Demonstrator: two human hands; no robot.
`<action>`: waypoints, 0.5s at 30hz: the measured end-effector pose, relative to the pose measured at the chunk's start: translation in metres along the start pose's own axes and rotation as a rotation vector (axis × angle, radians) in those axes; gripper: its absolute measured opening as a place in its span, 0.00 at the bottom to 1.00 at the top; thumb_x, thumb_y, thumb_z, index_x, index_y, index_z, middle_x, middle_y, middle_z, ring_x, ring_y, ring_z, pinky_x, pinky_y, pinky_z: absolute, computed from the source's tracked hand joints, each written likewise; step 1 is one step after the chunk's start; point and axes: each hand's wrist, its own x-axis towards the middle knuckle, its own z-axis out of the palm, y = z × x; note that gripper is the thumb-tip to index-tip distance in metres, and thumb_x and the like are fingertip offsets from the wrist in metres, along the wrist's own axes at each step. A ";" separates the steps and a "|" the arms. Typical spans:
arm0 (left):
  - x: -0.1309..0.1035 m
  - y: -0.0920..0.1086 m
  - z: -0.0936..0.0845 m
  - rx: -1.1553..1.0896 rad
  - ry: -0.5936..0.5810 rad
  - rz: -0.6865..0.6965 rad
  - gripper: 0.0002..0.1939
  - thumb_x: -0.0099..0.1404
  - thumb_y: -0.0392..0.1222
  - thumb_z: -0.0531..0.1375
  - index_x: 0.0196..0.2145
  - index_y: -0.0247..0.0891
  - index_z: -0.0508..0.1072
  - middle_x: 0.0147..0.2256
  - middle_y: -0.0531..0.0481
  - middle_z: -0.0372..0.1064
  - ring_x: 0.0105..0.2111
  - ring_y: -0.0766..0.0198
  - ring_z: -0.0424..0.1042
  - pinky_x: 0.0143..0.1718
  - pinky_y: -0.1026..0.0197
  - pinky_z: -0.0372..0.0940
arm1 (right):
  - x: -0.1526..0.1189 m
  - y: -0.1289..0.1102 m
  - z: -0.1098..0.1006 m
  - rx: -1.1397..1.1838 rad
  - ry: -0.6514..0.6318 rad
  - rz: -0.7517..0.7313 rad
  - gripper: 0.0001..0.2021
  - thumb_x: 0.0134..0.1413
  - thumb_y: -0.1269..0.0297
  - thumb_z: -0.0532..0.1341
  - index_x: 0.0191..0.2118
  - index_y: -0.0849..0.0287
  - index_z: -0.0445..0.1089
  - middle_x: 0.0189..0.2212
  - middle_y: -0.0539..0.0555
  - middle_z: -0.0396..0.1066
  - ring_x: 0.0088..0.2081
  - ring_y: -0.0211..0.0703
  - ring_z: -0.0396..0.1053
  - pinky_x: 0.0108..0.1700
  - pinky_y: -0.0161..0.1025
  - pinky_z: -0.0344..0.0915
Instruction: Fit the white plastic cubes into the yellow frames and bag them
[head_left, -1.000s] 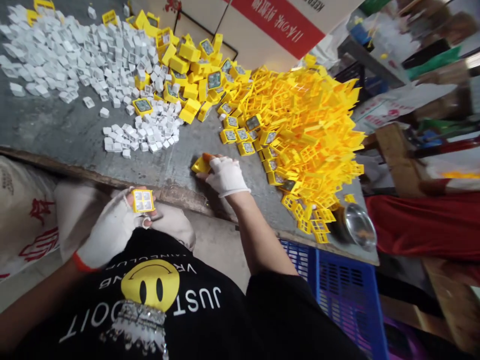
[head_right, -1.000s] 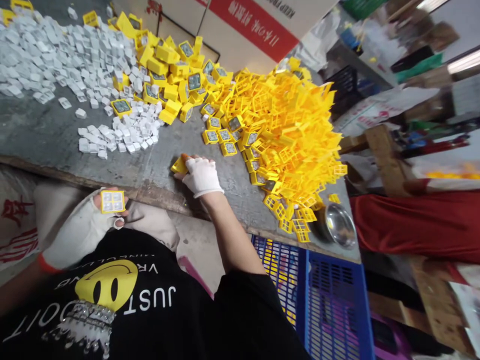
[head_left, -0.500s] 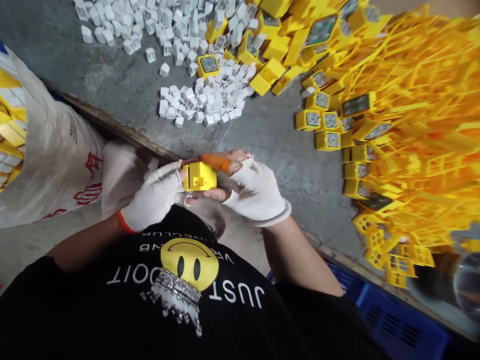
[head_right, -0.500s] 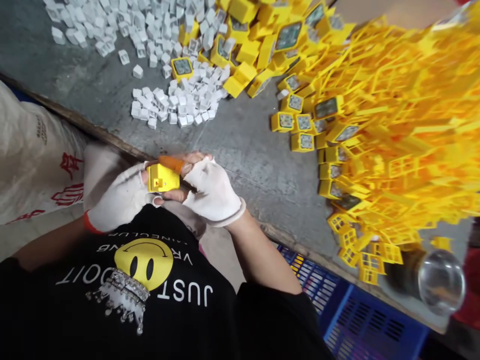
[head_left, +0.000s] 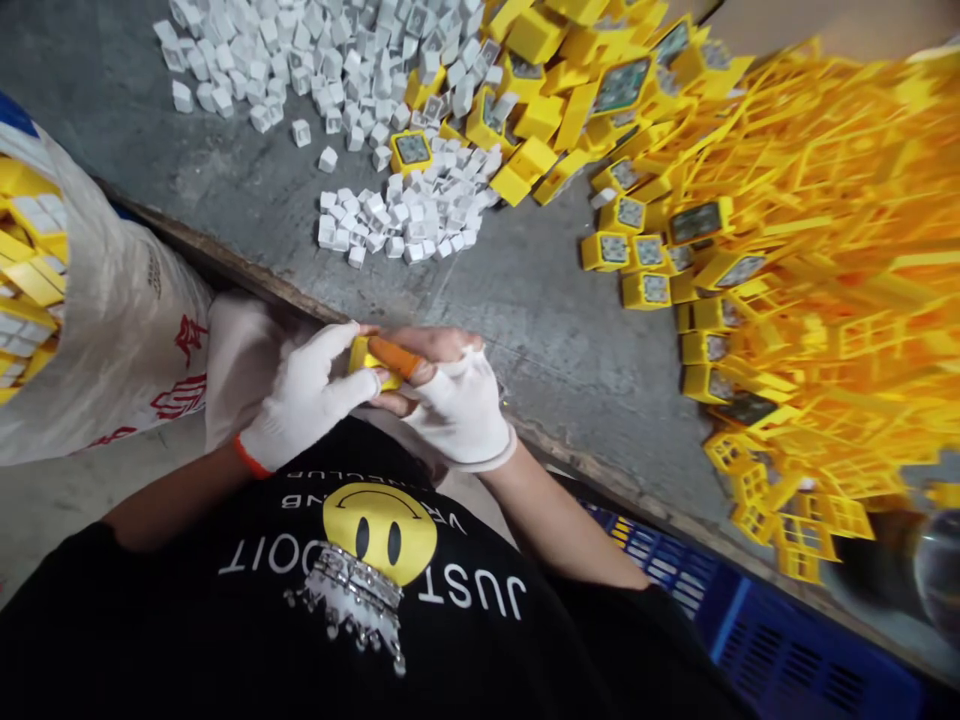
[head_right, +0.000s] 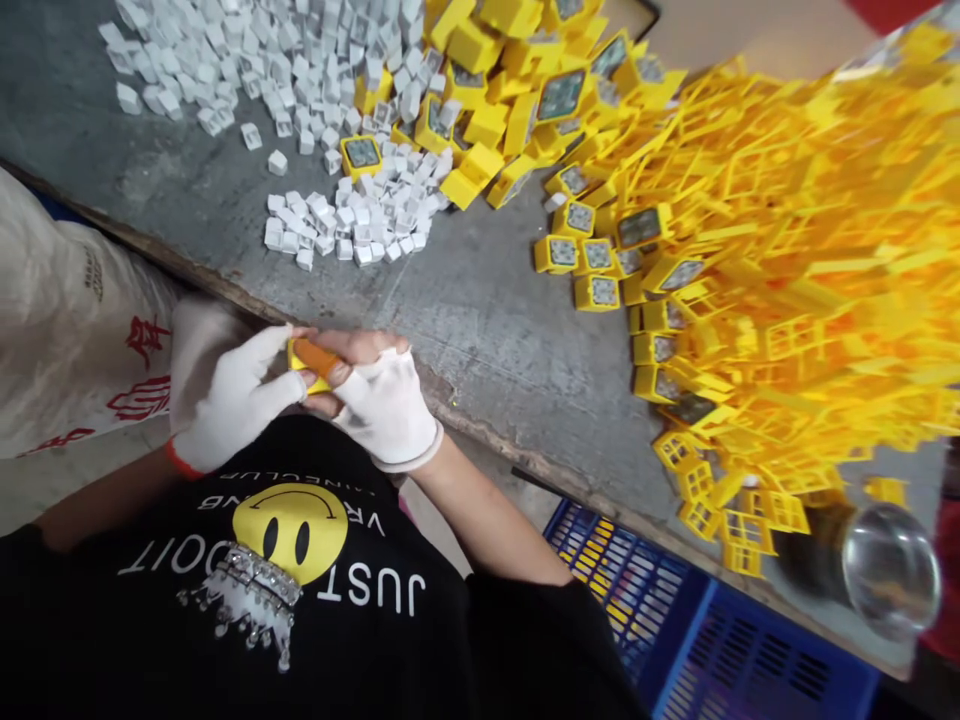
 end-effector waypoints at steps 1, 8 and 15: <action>0.000 0.000 0.000 0.051 0.017 0.048 0.22 0.67 0.40 0.67 0.58 0.35 0.78 0.56 0.41 0.78 0.55 0.52 0.78 0.61 0.51 0.72 | 0.002 0.001 0.002 0.108 -0.011 0.084 0.29 0.67 0.36 0.62 0.64 0.49 0.74 0.54 0.59 0.78 0.54 0.55 0.76 0.56 0.53 0.73; -0.008 0.012 -0.003 0.154 0.126 0.149 0.16 0.66 0.38 0.66 0.52 0.39 0.80 0.50 0.44 0.77 0.52 0.51 0.76 0.56 0.52 0.72 | 0.014 0.003 0.007 0.631 0.026 0.384 0.28 0.59 0.32 0.68 0.46 0.53 0.82 0.36 0.53 0.78 0.38 0.48 0.77 0.44 0.47 0.75; 0.007 0.020 -0.006 -0.630 -0.049 -0.143 0.26 0.70 0.61 0.64 0.58 0.44 0.77 0.59 0.42 0.76 0.56 0.48 0.77 0.55 0.51 0.75 | 0.025 -0.015 0.005 0.627 -0.047 0.235 0.23 0.65 0.40 0.66 0.48 0.55 0.80 0.38 0.55 0.81 0.39 0.47 0.79 0.45 0.45 0.76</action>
